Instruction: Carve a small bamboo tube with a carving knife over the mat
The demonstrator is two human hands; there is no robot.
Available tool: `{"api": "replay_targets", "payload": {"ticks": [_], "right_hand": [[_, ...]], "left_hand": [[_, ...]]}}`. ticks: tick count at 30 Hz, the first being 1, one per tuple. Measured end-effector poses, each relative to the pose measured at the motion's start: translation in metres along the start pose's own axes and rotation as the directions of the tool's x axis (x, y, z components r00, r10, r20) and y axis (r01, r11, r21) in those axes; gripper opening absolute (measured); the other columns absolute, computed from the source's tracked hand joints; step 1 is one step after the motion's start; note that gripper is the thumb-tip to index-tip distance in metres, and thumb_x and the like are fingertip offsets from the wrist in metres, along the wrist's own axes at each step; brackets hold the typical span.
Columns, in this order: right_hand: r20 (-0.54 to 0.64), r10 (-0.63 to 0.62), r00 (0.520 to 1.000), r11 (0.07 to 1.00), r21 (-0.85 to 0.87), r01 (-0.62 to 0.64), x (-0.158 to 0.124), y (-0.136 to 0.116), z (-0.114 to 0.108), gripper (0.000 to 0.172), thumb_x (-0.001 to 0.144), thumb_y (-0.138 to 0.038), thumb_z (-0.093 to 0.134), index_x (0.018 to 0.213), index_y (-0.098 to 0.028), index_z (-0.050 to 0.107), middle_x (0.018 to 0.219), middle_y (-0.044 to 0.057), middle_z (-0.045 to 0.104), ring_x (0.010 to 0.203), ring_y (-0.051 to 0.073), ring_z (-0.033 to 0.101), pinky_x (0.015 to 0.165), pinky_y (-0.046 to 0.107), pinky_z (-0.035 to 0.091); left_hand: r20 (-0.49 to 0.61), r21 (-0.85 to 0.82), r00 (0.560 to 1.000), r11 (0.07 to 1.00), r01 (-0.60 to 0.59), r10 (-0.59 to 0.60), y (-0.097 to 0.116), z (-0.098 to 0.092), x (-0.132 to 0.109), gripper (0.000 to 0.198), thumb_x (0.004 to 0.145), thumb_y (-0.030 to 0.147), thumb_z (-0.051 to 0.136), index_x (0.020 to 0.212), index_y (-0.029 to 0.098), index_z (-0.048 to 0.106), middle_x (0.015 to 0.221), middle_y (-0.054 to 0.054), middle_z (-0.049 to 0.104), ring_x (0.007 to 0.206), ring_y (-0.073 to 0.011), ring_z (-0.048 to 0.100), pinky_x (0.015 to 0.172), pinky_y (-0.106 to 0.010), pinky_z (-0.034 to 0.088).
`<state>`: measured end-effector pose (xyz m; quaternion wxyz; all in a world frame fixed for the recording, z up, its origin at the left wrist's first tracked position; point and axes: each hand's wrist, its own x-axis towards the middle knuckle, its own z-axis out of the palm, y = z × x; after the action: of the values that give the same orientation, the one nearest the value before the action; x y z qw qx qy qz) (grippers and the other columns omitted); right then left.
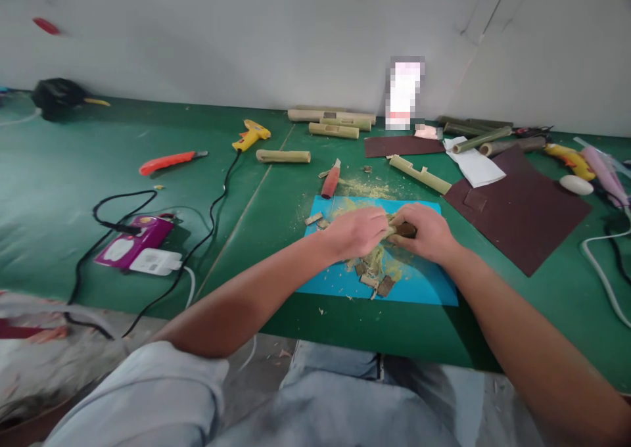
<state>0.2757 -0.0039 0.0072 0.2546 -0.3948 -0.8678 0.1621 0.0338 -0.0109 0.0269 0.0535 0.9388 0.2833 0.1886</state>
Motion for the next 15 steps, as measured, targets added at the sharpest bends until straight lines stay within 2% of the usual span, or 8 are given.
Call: {"api": "replay_targets", "payload": {"ticks": [6,10,15], "right_hand": [[0.016,-0.003,1.000,1.000,0.010,0.003,0.0004,-0.0004,-0.0011,0.017,0.087,-0.036,0.079,0.096,-0.026,0.068,0.095,0.003,0.073,0.088,0.024,0.063,0.077,0.036,0.039],[0.021,0.017,1.000,1.000,-0.003,-0.017,0.0008,-0.0006,-0.0018,0.020,0.085,-0.038,0.081,0.095,-0.026,0.068,0.092,0.003,0.072,0.087,0.024,0.062,0.075,0.036,0.039],[0.027,0.004,1.000,1.000,0.011,-0.004,0.0004,-0.0004,-0.0024,0.019,0.086,-0.037,0.080,0.096,-0.026,0.069,0.092,0.003,0.072,0.088,0.024,0.062,0.076,0.036,0.040]], "left_hand": [[0.018,-0.011,1.000,1.000,-0.014,0.014,0.0012,0.0017,-0.0002,0.035,0.109,0.025,0.041,0.083,0.018,0.061,0.087,-0.008,0.063,0.080,-0.0214,0.058,0.070,-0.036,0.043],[-0.006,-0.026,1.000,0.999,0.029,-0.030,0.0002,0.0021,0.0000,0.031,0.109,0.025,0.044,0.083,0.018,0.061,0.086,-0.007,0.062,0.080,-0.0208,0.058,0.069,-0.035,0.042],[-0.005,0.013,1.000,1.000,-0.012,0.012,0.0015,0.0031,0.0003,0.031,0.110,0.024,0.044,0.083,0.018,0.061,0.087,-0.008,0.064,0.081,-0.0201,0.059,0.070,-0.034,0.042]]}}
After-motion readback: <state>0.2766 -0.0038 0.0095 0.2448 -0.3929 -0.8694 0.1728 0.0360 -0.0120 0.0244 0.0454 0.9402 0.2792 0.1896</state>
